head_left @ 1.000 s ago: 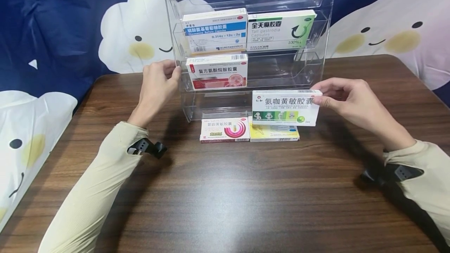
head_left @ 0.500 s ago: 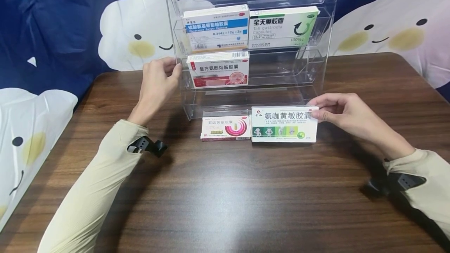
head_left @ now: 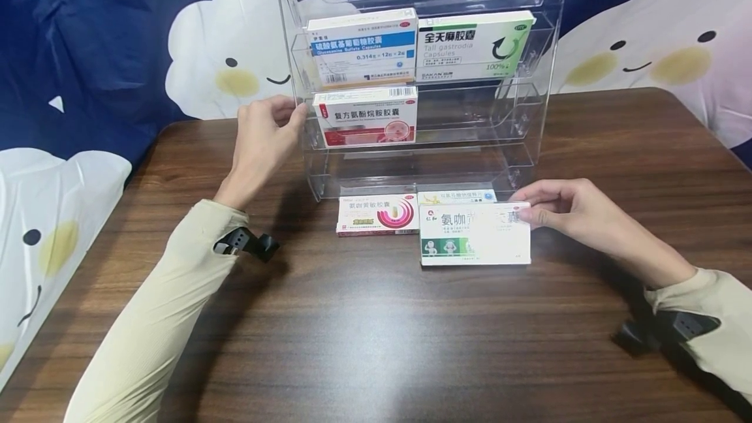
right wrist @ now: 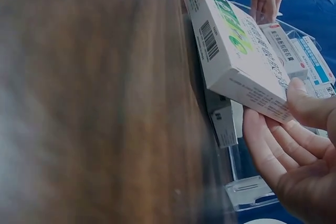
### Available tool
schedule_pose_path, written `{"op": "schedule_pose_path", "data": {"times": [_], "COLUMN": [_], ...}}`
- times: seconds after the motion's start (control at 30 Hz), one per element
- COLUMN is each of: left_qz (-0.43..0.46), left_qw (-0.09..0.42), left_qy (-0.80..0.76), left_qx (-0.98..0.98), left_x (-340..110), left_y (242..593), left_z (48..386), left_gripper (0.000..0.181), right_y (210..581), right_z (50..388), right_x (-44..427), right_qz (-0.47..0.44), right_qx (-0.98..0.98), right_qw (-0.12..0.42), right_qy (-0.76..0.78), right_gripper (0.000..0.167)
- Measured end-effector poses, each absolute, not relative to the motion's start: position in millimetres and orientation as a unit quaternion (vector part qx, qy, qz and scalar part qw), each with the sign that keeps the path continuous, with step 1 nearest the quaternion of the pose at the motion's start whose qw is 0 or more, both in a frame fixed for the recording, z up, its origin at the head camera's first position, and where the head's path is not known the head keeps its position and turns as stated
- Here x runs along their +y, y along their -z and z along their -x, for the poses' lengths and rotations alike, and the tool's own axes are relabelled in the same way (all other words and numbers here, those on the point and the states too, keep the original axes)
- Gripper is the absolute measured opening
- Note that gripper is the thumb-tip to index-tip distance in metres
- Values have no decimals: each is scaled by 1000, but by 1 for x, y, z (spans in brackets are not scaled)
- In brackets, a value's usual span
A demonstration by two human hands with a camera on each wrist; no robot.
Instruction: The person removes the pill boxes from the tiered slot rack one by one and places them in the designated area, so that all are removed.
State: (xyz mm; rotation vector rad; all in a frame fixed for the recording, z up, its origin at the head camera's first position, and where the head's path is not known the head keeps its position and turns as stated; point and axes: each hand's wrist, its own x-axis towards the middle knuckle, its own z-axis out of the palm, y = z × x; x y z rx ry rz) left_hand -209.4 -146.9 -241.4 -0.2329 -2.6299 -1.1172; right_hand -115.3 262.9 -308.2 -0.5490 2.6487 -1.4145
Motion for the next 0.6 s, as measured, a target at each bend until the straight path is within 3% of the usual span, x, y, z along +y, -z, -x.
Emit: {"op": "schedule_pose_path", "data": {"times": [0.6], "left_qz": [68], "left_qw": [127], "left_qy": [391], "left_qx": [-909], "left_x": [-146], "left_y": [242], "left_z": [213], "left_gripper": [33], "right_y": [320], "right_z": [105], "right_x": [272], "right_qz": [156], "right_qx": [812], "right_qw": [212], "right_qy": [522], "right_gripper": [31]}}
